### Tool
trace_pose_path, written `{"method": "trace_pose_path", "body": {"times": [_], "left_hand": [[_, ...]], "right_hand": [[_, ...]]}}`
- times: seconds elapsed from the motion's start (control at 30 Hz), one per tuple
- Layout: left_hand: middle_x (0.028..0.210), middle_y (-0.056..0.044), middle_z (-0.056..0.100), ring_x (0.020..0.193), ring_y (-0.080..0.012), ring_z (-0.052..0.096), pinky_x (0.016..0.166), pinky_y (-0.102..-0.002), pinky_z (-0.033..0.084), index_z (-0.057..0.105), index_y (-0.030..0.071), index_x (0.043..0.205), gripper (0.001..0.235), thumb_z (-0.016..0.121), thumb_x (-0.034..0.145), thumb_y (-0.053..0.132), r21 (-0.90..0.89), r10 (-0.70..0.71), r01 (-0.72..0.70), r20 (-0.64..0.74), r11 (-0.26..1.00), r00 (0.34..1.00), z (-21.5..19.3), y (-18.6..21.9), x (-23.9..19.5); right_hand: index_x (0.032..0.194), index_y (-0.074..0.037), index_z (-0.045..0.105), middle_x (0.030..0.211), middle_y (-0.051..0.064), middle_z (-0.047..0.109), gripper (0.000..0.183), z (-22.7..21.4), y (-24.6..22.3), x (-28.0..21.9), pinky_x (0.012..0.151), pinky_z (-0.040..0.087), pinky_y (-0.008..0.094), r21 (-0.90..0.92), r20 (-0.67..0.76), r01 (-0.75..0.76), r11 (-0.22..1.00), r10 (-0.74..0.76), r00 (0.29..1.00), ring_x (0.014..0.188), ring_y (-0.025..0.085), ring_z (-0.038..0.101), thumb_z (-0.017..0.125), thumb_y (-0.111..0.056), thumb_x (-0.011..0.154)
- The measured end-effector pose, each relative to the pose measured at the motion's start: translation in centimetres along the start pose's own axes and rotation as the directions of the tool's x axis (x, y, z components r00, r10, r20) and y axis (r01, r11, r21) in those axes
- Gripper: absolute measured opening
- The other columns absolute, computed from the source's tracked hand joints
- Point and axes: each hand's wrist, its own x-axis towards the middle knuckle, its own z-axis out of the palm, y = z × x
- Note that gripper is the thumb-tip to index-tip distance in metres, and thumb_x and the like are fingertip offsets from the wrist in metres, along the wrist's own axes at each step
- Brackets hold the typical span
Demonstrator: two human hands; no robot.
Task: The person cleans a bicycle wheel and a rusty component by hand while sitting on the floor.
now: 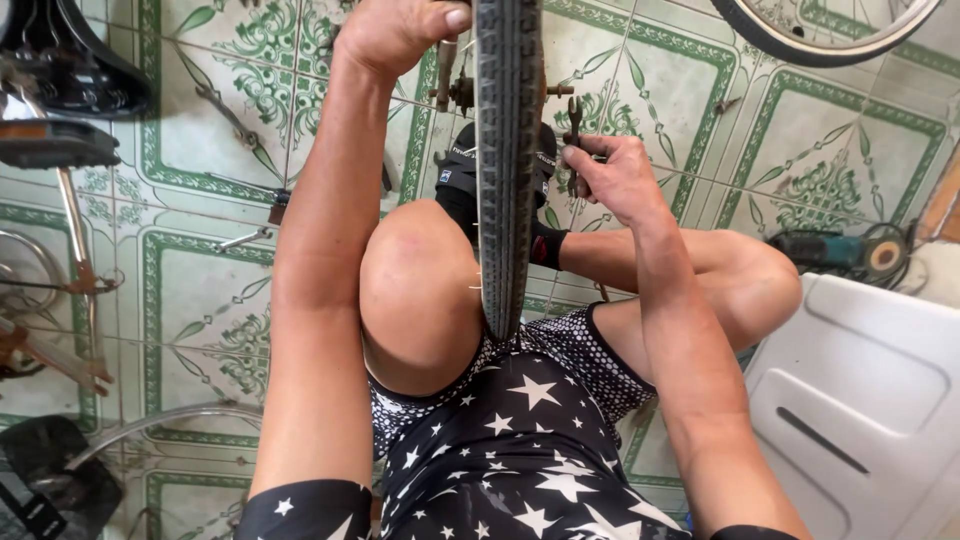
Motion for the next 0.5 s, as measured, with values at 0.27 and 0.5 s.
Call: {"method": "trace_pose_path", "body": {"times": [0.27,0.5], "left_hand": [[0.088,0.005,0.059,0.082,-0.0083,0.052,0.072,-0.029,0.043,0.070,0.003,0.104,0.053,0.076,0.096,0.056,0.073,-0.031,0.032,-0.007,0.997,0.999,0.3,0.7,-0.4],[0.089,0.005,0.060,0.083,-0.0083,0.053,0.072,-0.029,0.044,0.070,0.003,0.105,0.054,0.076,0.096,0.056,0.101,-0.057,0.056,0.007,0.993,0.998,0.5,0.8,-0.4]], "right_hand": [[0.100,0.006,0.076,0.062,0.000,0.060,0.022,0.8,0.0,0.3,0.039,0.038,0.023,0.061,-0.009,-0.005,0.998,0.006,1.000,0.046,0.005,0.050,0.074,-0.016,0.096],[0.099,0.007,0.076,0.065,-0.001,0.063,0.027,1.1,-1.4,1.0,0.040,0.038,0.023,0.019,-0.026,-0.048,0.999,0.048,0.998,0.048,0.004,0.049,0.074,-0.019,0.097]]}}
